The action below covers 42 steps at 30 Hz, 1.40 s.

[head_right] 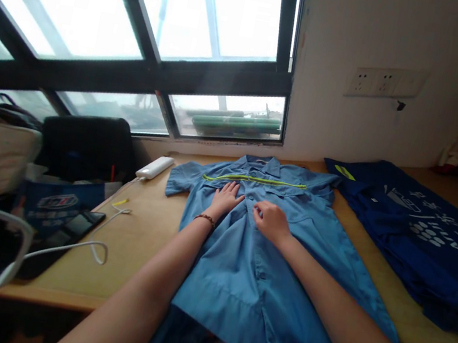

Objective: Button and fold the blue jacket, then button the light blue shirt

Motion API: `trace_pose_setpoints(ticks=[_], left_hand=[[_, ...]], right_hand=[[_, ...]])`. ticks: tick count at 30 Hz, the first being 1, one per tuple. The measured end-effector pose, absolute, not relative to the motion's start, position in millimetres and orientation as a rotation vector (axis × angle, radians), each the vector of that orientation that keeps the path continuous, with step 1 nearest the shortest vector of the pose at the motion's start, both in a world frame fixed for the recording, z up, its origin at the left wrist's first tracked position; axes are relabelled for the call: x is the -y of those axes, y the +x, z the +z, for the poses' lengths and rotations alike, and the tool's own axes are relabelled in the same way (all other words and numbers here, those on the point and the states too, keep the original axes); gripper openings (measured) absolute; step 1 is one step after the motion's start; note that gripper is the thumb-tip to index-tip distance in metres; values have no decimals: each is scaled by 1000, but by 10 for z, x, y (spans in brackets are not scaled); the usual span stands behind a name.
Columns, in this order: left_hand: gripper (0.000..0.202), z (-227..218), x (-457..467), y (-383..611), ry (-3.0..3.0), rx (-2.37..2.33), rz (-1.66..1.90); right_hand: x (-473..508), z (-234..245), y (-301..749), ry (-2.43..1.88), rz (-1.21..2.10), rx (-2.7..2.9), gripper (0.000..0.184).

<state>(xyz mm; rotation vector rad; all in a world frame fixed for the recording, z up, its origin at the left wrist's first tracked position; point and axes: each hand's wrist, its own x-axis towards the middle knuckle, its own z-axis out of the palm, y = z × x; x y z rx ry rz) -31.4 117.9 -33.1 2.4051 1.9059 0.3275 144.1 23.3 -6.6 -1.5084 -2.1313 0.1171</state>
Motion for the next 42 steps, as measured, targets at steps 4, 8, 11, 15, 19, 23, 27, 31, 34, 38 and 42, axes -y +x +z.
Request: trace_pose_setpoints(ticks=[4, 8, 11, 15, 19, 23, 27, 31, 34, 38, 42], left_hand=[[59, -321, -1231, -285, 2406, -1919, 319], [55, -297, -1210, -302, 2435, -1838, 384], [51, -170, -1118, -386, 2476, -1611, 530], [31, 124, -837, -490, 2491, -1229, 717], [18, 211, -546, -539, 2409, -1041, 451], [15, 0, -480, -607, 2250, -1141, 477], [16, -141, -455, -627, 2072, -1171, 615], [21, -44, -359, -626, 1627, -1060, 760], [16, 179, -354, -683, 1190, -910, 832], [14, 500, -407, -665, 870, -858, 819], [2, 436, -293, -333, 816, -767, 721]], right_hand=[[100, -97, 1318, -1745, 103, 2152, 31], [149, -123, 1402, -1826, 77, 2140, 26], [146, -93, 1490, -1807, 110, 2209, 20], [189, -35, 1502, -1822, 51, 2262, 24], [221, -16, 1481, -1839, 56, 2276, 22], [179, -41, 1505, -1871, 166, 2225, 23], [86, -63, 1539, -1791, 589, 2043, 20], [22, -53, 1573, -1376, 1463, 1468, 25], [-4, -23, 1616, -1083, 1738, 1061, 28], [-28, 17, 1672, -1026, 1787, 884, 27], [-49, 15, 1714, -1022, 1666, 974, 20]])
